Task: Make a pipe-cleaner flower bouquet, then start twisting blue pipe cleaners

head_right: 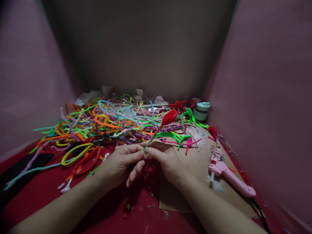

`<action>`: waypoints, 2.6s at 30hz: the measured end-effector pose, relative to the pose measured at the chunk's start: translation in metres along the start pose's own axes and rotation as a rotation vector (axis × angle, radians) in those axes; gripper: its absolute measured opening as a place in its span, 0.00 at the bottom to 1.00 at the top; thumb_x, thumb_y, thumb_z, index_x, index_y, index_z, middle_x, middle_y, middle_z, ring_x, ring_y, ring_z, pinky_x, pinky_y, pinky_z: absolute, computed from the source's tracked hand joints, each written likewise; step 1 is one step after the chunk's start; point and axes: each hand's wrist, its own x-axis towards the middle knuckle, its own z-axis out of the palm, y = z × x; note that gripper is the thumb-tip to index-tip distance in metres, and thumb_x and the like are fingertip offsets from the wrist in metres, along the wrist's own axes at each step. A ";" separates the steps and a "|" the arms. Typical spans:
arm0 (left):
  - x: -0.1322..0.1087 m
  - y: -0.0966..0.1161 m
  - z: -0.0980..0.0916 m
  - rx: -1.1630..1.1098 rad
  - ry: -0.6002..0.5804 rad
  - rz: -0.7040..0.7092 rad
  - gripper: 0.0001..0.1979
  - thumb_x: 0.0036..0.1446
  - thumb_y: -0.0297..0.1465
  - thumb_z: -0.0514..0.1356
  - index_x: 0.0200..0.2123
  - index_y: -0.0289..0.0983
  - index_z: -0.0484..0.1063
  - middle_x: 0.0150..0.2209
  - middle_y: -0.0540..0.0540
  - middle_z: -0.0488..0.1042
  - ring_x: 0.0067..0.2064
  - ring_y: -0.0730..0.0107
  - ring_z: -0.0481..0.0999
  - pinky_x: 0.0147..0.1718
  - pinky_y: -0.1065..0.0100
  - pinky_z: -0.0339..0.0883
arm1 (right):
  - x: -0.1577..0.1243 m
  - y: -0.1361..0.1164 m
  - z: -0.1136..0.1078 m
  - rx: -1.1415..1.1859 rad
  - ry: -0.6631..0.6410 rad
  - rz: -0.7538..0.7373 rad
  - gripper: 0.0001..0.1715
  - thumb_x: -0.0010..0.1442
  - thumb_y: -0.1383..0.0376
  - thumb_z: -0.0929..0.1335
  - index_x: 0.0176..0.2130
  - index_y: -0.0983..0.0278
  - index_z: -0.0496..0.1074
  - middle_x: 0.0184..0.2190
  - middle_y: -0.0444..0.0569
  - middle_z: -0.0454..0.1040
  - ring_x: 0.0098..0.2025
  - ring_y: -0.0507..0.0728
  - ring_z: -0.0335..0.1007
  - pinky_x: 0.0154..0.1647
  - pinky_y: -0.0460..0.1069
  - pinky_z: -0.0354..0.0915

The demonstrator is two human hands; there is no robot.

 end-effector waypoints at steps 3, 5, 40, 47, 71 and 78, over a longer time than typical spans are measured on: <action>0.002 -0.003 -0.007 -0.151 -0.111 -0.063 0.07 0.53 0.32 0.58 0.29 0.33 0.68 0.16 0.55 0.66 0.09 0.82 0.59 0.05 0.80 0.55 | 0.001 0.001 -0.001 0.061 0.001 0.024 0.12 0.52 0.65 0.68 0.38 0.61 0.76 0.26 0.44 0.74 0.30 0.54 0.67 0.35 0.50 0.62; 0.003 -0.003 -0.009 -0.204 -0.178 -0.098 0.07 0.55 0.32 0.56 0.29 0.33 0.68 0.15 0.56 0.65 0.08 0.83 0.56 0.04 0.79 0.54 | 0.001 0.004 -0.002 0.117 -0.024 0.058 0.12 0.51 0.66 0.69 0.38 0.61 0.76 0.24 0.44 0.72 0.28 0.53 0.67 0.35 0.49 0.62; -0.001 0.003 -0.002 -0.120 -0.034 -0.040 0.05 0.53 0.31 0.58 0.29 0.35 0.66 0.16 0.57 0.62 0.10 0.87 0.50 0.06 0.81 0.55 | -0.001 0.007 -0.001 0.154 0.011 0.074 0.11 0.51 0.67 0.70 0.37 0.62 0.77 0.30 0.46 0.75 0.32 0.53 0.68 0.40 0.50 0.61; 0.000 0.003 -0.001 -0.085 -0.078 -0.064 0.06 0.56 0.31 0.55 0.29 0.35 0.66 0.16 0.58 0.60 0.10 0.86 0.47 0.06 0.80 0.52 | -0.001 0.010 -0.002 0.172 0.050 0.114 0.08 0.49 0.66 0.71 0.33 0.63 0.77 0.24 0.44 0.73 0.28 0.52 0.66 0.36 0.49 0.60; -0.007 0.004 0.004 0.829 0.283 0.415 0.10 0.58 0.31 0.52 0.26 0.36 0.67 0.19 0.54 0.65 0.20 0.80 0.63 0.20 0.77 0.58 | 0.000 0.011 0.000 0.077 0.065 0.062 0.08 0.52 0.63 0.68 0.32 0.63 0.77 0.25 0.45 0.73 0.29 0.52 0.62 0.34 0.48 0.60; -0.003 0.004 0.006 0.294 0.143 0.146 0.10 0.55 0.33 0.55 0.24 0.34 0.65 0.16 0.56 0.62 0.14 0.84 0.58 0.14 0.80 0.54 | 0.002 0.012 -0.002 0.171 0.040 0.098 0.14 0.49 0.65 0.70 0.38 0.63 0.77 0.29 0.47 0.75 0.31 0.54 0.67 0.39 0.50 0.62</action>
